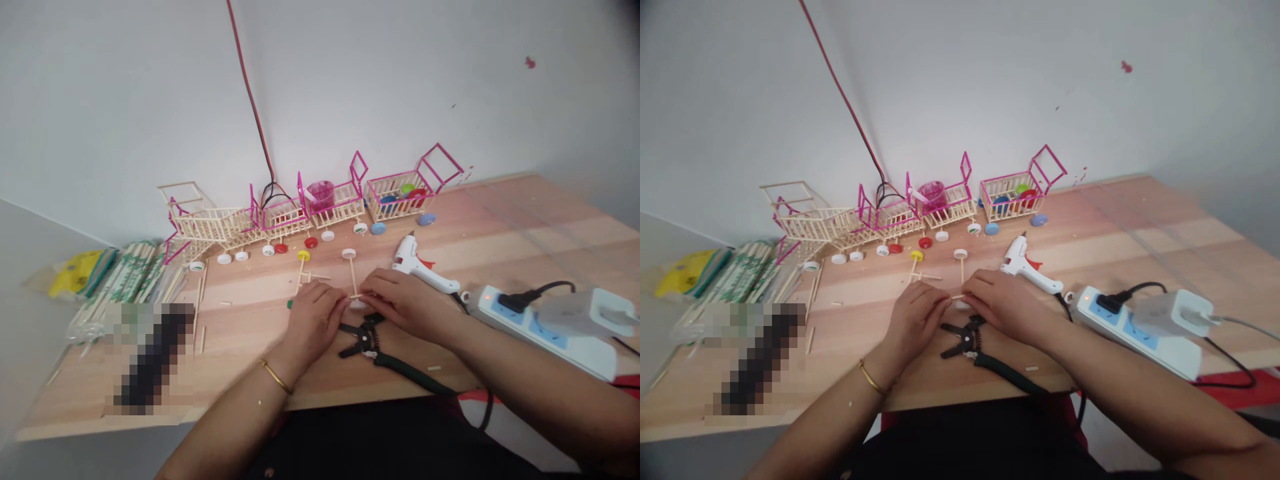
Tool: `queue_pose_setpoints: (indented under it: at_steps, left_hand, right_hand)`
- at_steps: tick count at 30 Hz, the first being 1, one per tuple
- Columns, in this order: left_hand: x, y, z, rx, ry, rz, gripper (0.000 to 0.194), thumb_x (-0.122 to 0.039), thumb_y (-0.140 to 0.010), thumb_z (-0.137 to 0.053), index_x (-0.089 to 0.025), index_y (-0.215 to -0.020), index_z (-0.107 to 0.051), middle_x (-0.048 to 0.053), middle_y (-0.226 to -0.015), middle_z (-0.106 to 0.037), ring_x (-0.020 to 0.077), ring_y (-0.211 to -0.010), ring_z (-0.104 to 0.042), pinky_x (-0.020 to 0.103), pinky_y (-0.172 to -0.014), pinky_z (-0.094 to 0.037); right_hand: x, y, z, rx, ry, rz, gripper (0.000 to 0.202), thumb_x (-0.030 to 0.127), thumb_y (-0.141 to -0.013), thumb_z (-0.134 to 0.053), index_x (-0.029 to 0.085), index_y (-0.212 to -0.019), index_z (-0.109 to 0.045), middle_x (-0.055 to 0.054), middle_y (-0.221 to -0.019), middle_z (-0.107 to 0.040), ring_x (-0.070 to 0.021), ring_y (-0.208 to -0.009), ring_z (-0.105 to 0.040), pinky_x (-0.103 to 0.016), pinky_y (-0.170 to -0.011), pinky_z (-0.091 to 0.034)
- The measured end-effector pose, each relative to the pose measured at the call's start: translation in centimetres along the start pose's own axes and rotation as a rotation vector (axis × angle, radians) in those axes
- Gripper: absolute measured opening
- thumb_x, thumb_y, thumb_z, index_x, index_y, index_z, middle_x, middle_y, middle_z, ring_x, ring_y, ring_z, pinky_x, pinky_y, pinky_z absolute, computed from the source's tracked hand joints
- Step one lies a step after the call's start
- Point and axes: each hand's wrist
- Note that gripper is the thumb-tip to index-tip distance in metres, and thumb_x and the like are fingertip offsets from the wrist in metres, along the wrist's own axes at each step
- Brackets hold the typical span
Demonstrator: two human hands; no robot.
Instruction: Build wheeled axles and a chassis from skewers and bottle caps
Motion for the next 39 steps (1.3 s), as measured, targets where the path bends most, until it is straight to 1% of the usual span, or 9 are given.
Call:
queue_pose_setpoints:
  at_steps: [4,9,12,15,17,21,30,34,39]
  left_hand:
    - [0.5,-0.2,0.5,-0.103,0.039,0.083,0.012,-0.019,-0.089,-0.05,-0.016,-0.093,-0.062,0.007,-0.088,-0.065,0.0179,-0.084,-0.056,0.034,-0.077,-0.046]
    - [0.5,-0.5,1.8,-0.145,0.033,0.143,0.011,-0.017,-0.088,-0.051,-0.016,-0.091,-0.062,0.006,-0.087,-0.063,0.0176,-0.085,-0.055,0.033,-0.077,-0.047]
    - [-0.2,-0.3,3.3,-0.067,-0.027,0.139,0.012,-0.016,-0.087,-0.052,-0.016,-0.093,-0.062,0.007,-0.092,-0.063,0.0184,-0.09,-0.054,0.034,-0.082,-0.046]
    - [-0.4,-0.3,4.5,0.072,-0.133,0.095,0.011,-0.017,-0.086,-0.054,-0.016,-0.092,-0.063,0.007,-0.095,-0.063,0.0206,-0.094,-0.053,0.037,-0.084,-0.046]
    - [0.0,-0.6,4.7,0.164,-0.203,0.067,0.01,-0.017,-0.085,-0.055,-0.016,-0.09,-0.063,0.007,-0.096,-0.063,0.0221,-0.096,-0.052,0.039,-0.085,-0.047]
    - [1.6,-1.4,3.9,0.277,-0.326,0.02,0.012,-0.015,-0.081,-0.058,-0.016,-0.091,-0.064,0.011,-0.105,-0.061,0.026,-0.104,-0.05,0.044,-0.087,-0.047]
    - [2.6,-1.6,2.1,0.321,-0.431,0.038,0.011,-0.011,-0.079,-0.057,-0.013,-0.087,-0.065,0.016,-0.121,-0.055,0.0318,-0.118,-0.044,0.05,-0.092,-0.046]
    - [3.7,-1.4,1.5,0.325,-0.397,0.006,0.011,-0.008,-0.078,-0.056,-0.013,-0.083,-0.064,0.015,-0.115,-0.058,0.0293,-0.118,-0.045,0.046,-0.095,-0.046]
    - [4.7,-1.4,1.0,0.288,-0.373,-0.036,0.011,-0.008,-0.08,-0.054,-0.013,-0.081,-0.064,0.013,-0.103,-0.06,0.0254,-0.109,-0.049,0.041,-0.097,-0.045]
  right_hand:
    - [0.0,-0.1,0.1,0.022,-0.06,-0.081,0.014,0.023,-0.092,-0.044,0.017,-0.091,-0.057,-0.006,-0.088,-0.06,-0.0173,-0.078,-0.057,-0.03,-0.07,-0.044]
    - [0.4,-0.3,0.2,0.077,-0.084,0.033,0.014,0.02,-0.092,-0.044,0.017,-0.093,-0.058,-0.008,-0.097,-0.061,-0.0185,-0.09,-0.056,-0.031,-0.077,-0.046]
    - [0.6,-0.4,0.2,0.095,-0.075,0.067,0.013,0.021,-0.092,-0.045,0.018,-0.093,-0.058,-0.009,-0.1,-0.063,-0.0196,-0.093,-0.056,-0.033,-0.079,-0.046]
    - [0.7,-0.4,0.2,0.103,-0.068,0.064,0.016,0.022,-0.093,-0.044,0.017,-0.095,-0.059,-0.009,-0.1,-0.064,-0.0206,-0.094,-0.056,-0.035,-0.079,-0.046]
    - [0.8,-0.3,0.1,0.119,-0.072,0.052,0.019,0.023,-0.094,-0.042,0.017,-0.097,-0.059,-0.01,-0.1,-0.064,-0.0208,-0.094,-0.057,-0.035,-0.078,-0.046]
    - [1.1,-0.2,0.1,0.163,-0.07,0.039,0.022,0.025,-0.095,-0.039,0.018,-0.101,-0.059,-0.009,-0.101,-0.064,-0.0204,-0.093,-0.058,-0.035,-0.077,-0.046]
    - [0.8,-0.4,-0.6,0.239,-0.188,0.016,0.02,0.026,-0.095,-0.04,0.017,-0.093,-0.058,-0.008,-0.091,-0.062,-0.0182,-0.086,-0.055,-0.032,-0.076,-0.044]
    - [0.6,-0.4,-0.9,0.228,-0.22,0.026,0.02,0.026,-0.095,-0.04,0.017,-0.094,-0.058,-0.008,-0.092,-0.061,-0.0181,-0.086,-0.054,-0.032,-0.077,-0.044]
    - [0.4,-0.3,-1.2,0.196,-0.284,0.034,0.02,0.026,-0.095,-0.04,0.017,-0.098,-0.058,-0.008,-0.094,-0.062,-0.0179,-0.087,-0.054,-0.033,-0.077,-0.044]
Point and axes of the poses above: each hand's wrist, its own y-axis away from the middle knuckle, its own z-axis out of the back of the hand, x = y × z
